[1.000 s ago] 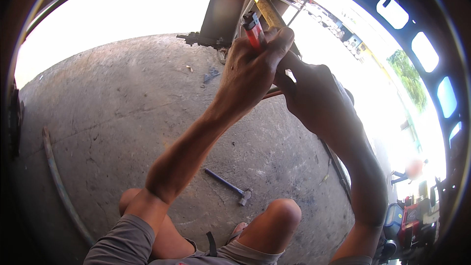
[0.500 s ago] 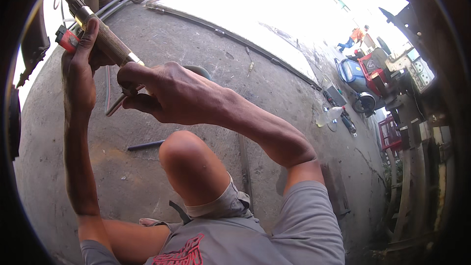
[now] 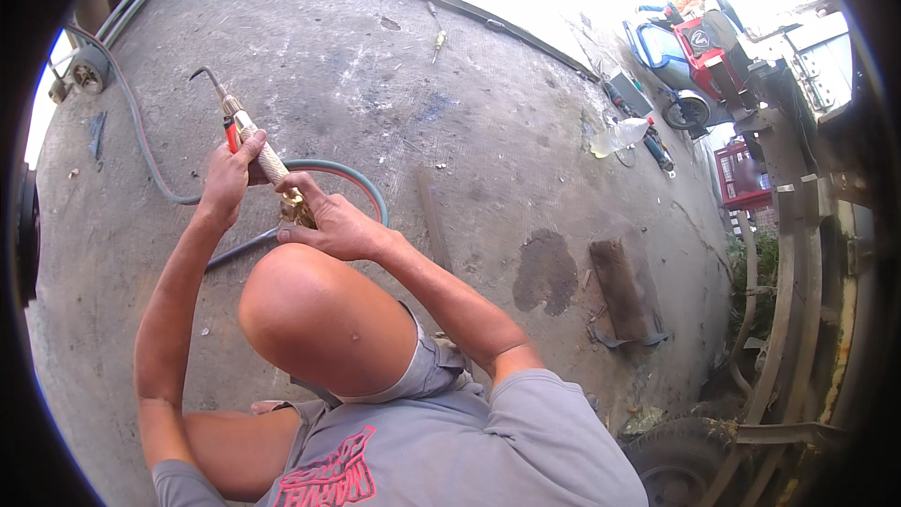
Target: The person sits on the floor and uses a lighter to ignite a welding torch. They then apply the flame to a metal wheel rim, moving the torch along the rim's edge to heat the metal.
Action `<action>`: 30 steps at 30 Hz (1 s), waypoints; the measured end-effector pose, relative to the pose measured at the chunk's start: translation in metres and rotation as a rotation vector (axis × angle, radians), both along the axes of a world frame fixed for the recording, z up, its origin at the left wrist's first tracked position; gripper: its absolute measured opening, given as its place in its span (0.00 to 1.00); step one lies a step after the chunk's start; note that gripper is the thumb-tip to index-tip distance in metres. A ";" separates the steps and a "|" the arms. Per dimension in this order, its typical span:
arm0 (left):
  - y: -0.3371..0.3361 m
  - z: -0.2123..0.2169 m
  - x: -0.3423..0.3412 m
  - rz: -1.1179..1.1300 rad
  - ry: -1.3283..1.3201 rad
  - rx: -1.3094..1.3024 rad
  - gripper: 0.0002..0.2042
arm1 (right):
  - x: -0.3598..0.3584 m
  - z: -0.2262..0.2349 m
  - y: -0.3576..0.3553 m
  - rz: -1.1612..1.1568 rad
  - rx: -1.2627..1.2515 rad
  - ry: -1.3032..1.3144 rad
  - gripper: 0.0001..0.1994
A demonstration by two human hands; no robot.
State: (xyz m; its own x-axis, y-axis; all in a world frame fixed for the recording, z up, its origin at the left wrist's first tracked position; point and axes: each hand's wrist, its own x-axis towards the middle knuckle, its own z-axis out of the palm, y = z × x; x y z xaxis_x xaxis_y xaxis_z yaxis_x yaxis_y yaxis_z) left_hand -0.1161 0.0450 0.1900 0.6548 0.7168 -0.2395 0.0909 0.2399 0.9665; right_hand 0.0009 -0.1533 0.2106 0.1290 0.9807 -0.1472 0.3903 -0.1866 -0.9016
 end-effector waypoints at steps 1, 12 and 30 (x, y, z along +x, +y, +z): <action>-0.002 -0.009 0.002 -0.016 0.034 0.001 0.16 | -0.002 -0.008 -0.003 -0.069 -0.006 0.023 0.36; -0.012 -0.018 0.013 -0.296 0.160 0.133 0.23 | 0.021 -0.065 -0.031 -0.562 -0.069 0.848 0.42; 0.062 -0.017 -0.025 -0.187 0.484 0.328 0.24 | 0.184 -0.134 -0.066 -0.741 -0.029 0.940 0.21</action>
State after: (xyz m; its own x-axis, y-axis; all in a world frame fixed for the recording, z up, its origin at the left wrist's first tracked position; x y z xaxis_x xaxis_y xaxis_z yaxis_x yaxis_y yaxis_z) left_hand -0.1414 0.1070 0.1726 0.6487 0.6869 -0.3276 0.5497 -0.1252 0.8259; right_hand 0.1847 -0.2191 0.0764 0.4909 0.7082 -0.5074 -0.6306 -0.1131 -0.7679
